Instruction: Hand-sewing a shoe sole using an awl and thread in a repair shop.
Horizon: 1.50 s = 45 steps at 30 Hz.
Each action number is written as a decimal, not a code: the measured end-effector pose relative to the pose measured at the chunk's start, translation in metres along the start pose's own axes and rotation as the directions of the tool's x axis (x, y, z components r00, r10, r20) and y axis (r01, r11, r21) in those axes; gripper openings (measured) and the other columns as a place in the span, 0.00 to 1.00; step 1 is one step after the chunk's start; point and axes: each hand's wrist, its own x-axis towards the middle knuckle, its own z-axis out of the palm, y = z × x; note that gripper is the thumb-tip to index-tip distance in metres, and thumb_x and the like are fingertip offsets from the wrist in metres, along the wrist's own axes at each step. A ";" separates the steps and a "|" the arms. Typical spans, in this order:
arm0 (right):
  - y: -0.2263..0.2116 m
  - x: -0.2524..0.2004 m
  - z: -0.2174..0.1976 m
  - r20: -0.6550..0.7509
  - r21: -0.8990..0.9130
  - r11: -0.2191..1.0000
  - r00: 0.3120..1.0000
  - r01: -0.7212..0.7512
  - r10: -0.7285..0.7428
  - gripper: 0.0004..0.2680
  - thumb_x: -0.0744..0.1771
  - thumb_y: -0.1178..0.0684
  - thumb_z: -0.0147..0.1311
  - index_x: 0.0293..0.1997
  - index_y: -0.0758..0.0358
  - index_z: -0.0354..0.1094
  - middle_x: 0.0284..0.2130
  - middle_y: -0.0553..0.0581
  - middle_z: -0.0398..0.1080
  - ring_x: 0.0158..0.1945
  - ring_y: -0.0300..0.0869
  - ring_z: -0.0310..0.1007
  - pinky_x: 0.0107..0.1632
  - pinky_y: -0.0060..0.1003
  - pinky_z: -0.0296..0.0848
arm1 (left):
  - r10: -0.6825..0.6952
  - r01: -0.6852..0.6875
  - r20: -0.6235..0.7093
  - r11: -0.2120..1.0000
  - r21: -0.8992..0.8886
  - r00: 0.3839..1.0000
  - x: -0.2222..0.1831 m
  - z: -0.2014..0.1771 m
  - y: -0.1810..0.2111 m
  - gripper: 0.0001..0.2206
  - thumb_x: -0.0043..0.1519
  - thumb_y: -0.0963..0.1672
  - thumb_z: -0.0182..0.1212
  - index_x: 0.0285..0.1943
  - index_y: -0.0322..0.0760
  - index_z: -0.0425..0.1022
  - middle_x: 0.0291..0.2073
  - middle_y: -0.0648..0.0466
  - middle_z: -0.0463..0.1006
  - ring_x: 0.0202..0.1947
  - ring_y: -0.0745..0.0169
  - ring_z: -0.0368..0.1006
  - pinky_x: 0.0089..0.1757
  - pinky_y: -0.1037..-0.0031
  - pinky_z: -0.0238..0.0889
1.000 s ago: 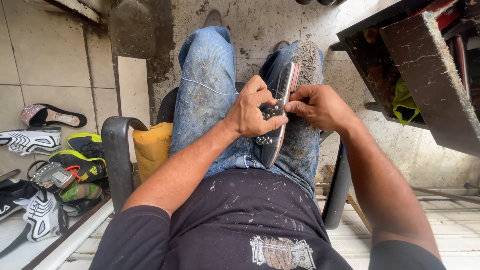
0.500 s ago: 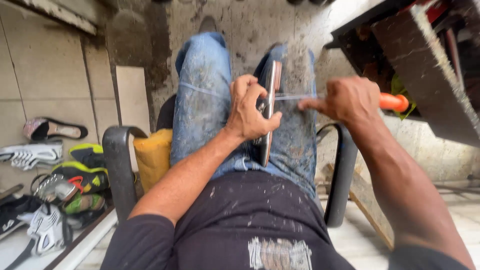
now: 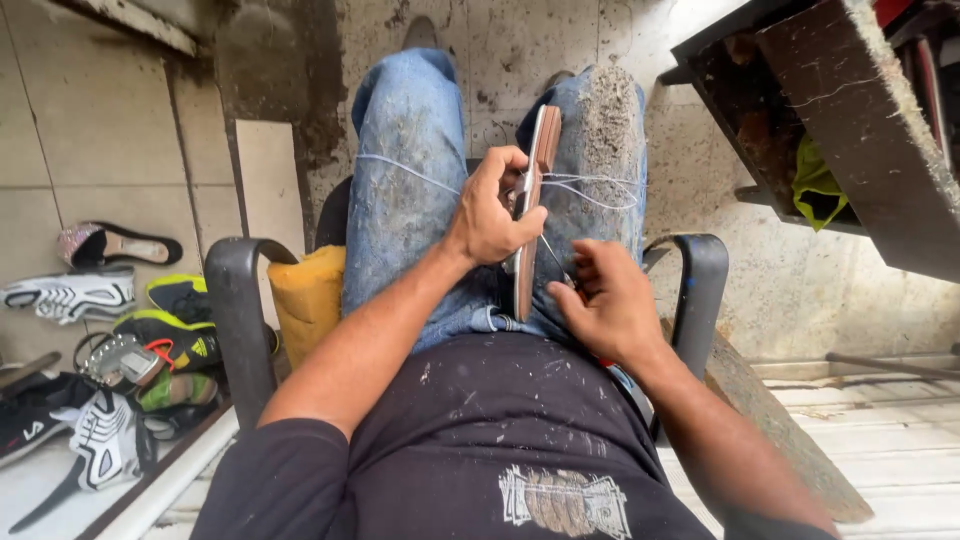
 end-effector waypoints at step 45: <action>0.058 0.047 -0.070 -0.095 0.491 0.871 0.991 -0.036 0.094 0.06 0.71 0.55 0.57 0.36 0.64 0.72 0.51 0.62 0.64 0.61 0.47 0.66 0.66 0.45 0.59 | -0.029 -0.024 0.078 0.795 0.607 0.997 -0.015 -0.067 0.067 0.23 0.59 0.56 0.67 0.50 0.37 0.72 0.20 0.47 0.73 0.26 0.43 0.78 0.35 0.58 0.71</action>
